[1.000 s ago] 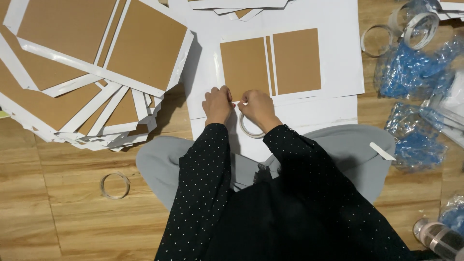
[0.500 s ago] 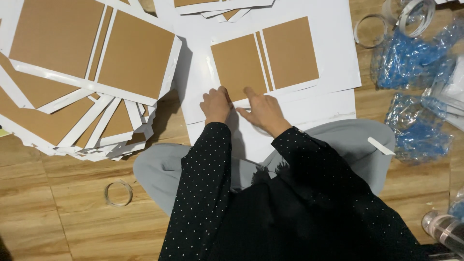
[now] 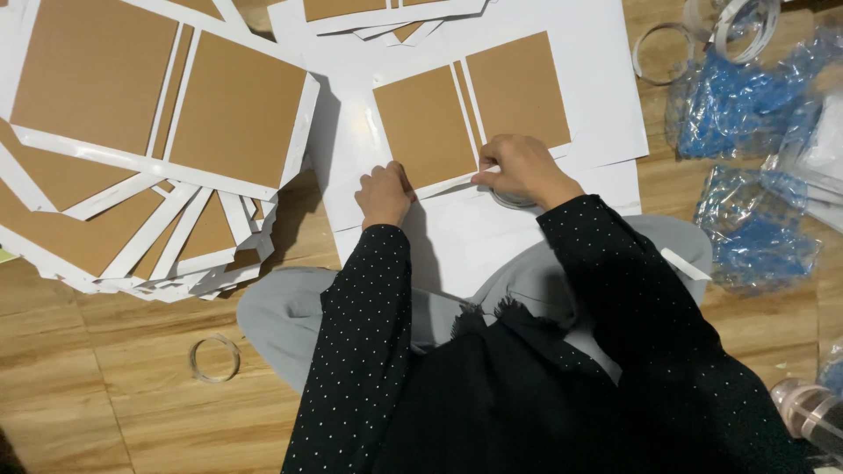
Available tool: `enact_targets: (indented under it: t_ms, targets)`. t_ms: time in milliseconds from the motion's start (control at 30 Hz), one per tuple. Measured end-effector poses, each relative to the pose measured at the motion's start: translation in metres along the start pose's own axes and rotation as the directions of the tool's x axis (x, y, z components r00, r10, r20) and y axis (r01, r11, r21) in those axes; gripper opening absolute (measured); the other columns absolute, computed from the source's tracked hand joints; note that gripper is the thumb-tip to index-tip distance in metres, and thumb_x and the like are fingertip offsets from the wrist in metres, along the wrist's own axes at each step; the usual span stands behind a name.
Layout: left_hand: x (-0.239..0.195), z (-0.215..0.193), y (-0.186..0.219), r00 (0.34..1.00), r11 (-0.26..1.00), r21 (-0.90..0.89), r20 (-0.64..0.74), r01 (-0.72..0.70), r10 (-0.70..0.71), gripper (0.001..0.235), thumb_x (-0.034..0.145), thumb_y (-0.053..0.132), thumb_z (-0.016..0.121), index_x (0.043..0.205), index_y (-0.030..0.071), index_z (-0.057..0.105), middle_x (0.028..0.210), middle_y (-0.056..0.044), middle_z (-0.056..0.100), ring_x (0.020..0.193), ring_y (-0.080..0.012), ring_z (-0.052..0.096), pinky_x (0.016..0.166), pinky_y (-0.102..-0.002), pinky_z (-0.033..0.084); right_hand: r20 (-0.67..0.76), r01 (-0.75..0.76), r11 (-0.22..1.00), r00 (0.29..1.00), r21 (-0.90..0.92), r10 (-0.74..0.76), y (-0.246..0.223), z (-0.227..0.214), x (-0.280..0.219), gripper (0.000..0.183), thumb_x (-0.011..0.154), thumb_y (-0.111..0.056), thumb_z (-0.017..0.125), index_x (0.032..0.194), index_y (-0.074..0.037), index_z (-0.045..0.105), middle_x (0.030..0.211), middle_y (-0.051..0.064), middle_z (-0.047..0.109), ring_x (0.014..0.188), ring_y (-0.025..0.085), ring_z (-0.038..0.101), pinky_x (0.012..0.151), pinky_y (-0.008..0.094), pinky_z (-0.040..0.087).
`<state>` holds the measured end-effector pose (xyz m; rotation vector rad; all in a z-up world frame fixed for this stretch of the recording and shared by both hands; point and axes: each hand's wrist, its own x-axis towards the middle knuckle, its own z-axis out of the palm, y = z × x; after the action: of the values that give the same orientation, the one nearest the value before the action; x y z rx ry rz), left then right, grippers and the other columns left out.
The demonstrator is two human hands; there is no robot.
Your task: Applying double-sided tape to cardboard sheets for packaging assembly
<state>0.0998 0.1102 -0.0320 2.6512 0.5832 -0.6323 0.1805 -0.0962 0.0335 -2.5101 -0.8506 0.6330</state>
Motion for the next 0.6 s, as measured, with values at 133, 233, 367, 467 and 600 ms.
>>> enact_targets:
  t_ms: [133,233,367,467,600]
  targets:
    - [-0.003,-0.004,0.002,1.0,1.0,0.0,0.012,-0.005,0.005,0.025,0.072,0.022,0.071,0.089,0.012,0.055,0.087,-0.01,0.053,0.093,-0.0336,0.053,0.075,-0.049,0.046,0.013,-0.042,0.997,0.999,-0.058,0.043,0.026,0.006,0.001,0.027,0.068,-0.036,0.071,0.079,-0.012,0.066,0.075,0.009,0.064,0.08,0.032,0.063,0.069,0.042,0.048]
    - [-0.003,-0.007,0.002,0.999,1.0,-0.022,0.036,-0.002,0.003,0.022,0.074,0.022,0.07,0.086,0.013,0.055,0.089,-0.01,0.053,0.095,-0.0339,0.052,0.077,-0.049,0.045,0.039,-0.065,0.998,0.997,-0.01,0.065,0.036,0.001,-0.003,0.027,0.069,-0.039,0.069,0.079,-0.014,0.066,0.078,0.009,0.065,0.083,0.033,0.062,0.071,0.043,0.048]
    - [-0.004,-0.01,0.006,0.999,1.0,0.01,0.049,0.019,-0.019,0.022,0.074,0.022,0.07,0.088,0.013,0.055,0.09,-0.009,0.054,0.095,-0.0328,0.053,0.078,-0.048,0.046,0.032,-0.13,0.992,0.991,-0.004,0.13,0.057,-0.005,-0.006,0.026,0.072,-0.039,0.067,0.083,-0.015,0.067,0.082,0.007,0.066,0.086,0.031,0.062,0.072,0.044,0.048]
    - [-0.003,-0.009,0.005,0.998,1.0,0.007,0.06,0.019,-0.019,0.022,0.074,0.023,0.07,0.088,0.013,0.055,0.09,-0.01,0.054,0.096,-0.0331,0.053,0.078,-0.048,0.046,0.024,-0.192,0.981,0.981,-0.005,0.192,0.072,-0.01,-0.011,0.026,0.071,-0.039,0.068,0.083,-0.016,0.068,0.082,0.006,0.067,0.086,0.031,0.062,0.073,0.043,0.048]
    - [0.002,-0.003,0.001,0.996,0.999,0.04,0.082,0.021,-0.024,0.03,0.073,0.026,0.071,0.094,0.012,0.054,0.094,-0.011,0.054,0.098,-0.0342,0.051,0.08,-0.049,0.045,0.003,-0.262,0.965,0.965,-0.026,0.263,0.1,-0.015,-0.017,0.024,0.072,-0.04,0.068,0.08,-0.017,0.069,0.08,0.005,0.067,0.084,0.032,0.063,0.073,0.042,0.048]
